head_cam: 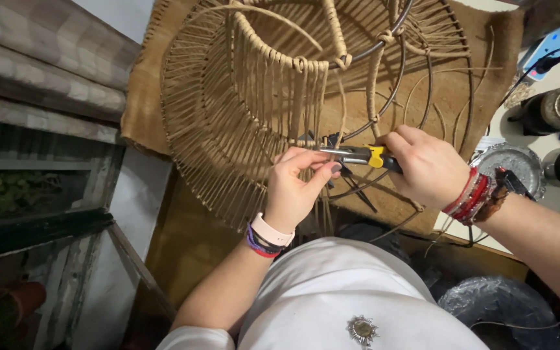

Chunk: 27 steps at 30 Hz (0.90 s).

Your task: Assembling a wicker lampshade using a hot glue gun, scissors, and pliers

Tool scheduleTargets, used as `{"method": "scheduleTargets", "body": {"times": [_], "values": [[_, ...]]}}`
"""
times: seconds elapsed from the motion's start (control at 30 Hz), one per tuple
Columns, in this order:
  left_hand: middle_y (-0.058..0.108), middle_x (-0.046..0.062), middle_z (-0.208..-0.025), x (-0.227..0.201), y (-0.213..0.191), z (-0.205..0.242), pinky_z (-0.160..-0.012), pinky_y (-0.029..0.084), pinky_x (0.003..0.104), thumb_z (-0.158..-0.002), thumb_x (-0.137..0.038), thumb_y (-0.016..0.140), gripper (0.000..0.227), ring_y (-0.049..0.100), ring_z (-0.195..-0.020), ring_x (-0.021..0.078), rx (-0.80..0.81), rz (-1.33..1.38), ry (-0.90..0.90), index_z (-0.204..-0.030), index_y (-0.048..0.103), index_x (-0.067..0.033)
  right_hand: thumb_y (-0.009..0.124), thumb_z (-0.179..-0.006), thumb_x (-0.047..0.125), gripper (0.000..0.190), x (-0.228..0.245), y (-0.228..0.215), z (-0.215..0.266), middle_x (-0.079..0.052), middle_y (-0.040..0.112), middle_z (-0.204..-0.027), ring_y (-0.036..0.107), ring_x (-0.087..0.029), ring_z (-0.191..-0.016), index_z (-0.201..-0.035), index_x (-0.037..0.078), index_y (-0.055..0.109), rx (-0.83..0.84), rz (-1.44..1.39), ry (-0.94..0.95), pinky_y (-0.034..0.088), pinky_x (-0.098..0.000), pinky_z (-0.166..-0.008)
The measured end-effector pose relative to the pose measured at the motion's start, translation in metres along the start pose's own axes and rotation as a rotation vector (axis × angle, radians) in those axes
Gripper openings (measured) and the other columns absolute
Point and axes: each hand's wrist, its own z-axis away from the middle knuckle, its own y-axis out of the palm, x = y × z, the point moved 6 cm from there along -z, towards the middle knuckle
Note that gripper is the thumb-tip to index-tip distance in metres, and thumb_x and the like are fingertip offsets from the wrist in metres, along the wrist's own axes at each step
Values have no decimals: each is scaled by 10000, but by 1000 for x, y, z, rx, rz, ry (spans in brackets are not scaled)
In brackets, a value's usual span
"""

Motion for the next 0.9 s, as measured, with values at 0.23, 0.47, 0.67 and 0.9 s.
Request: {"method": "scheduleTargets", "body": {"times": [0.23, 0.47, 0.67, 0.9], "values": [[763, -44, -704, -5, 2, -3, -923, 429, 265, -875, -233, 818, 135, 679, -897, 145, 21, 44, -18, -976, 787, -151, 685, -720, 303, 293, -1, -2, 3, 11, 552, -838, 678, -220, -855, -952, 196, 544, 24, 113, 24, 567, -380, -675], [739, -40, -738, -5, -4, 2, -939, 401, 290, -894, -233, 805, 113, 674, -911, 133, 34, -18, -2, -988, 797, -170, 658, -765, 144, 356, 5, -6, -4, -99, 603, -944, 680, -370, -958, -1102, 104, 552, 194, -159, 80, 591, -500, -730], [713, -13, -765, 1, 1, 7, -948, 417, 301, -867, -227, 829, 154, 695, -938, 157, 19, -6, -12, -1004, 802, -162, 648, -770, 209, 271, 1, -6, 4, -32, 608, -882, 702, -300, -889, -1024, 161, 565, 216, 22, 100, 594, -447, -718], [713, -34, -728, 6, 7, 7, -986, 407, 275, -858, -259, 834, 115, 709, -968, 147, 26, 24, -54, -939, 812, -181, 652, -776, 193, 253, 8, -8, 2, -40, 600, -875, 701, -284, -912, -1006, 138, 559, 117, 70, 12, 594, -424, -717]]}}
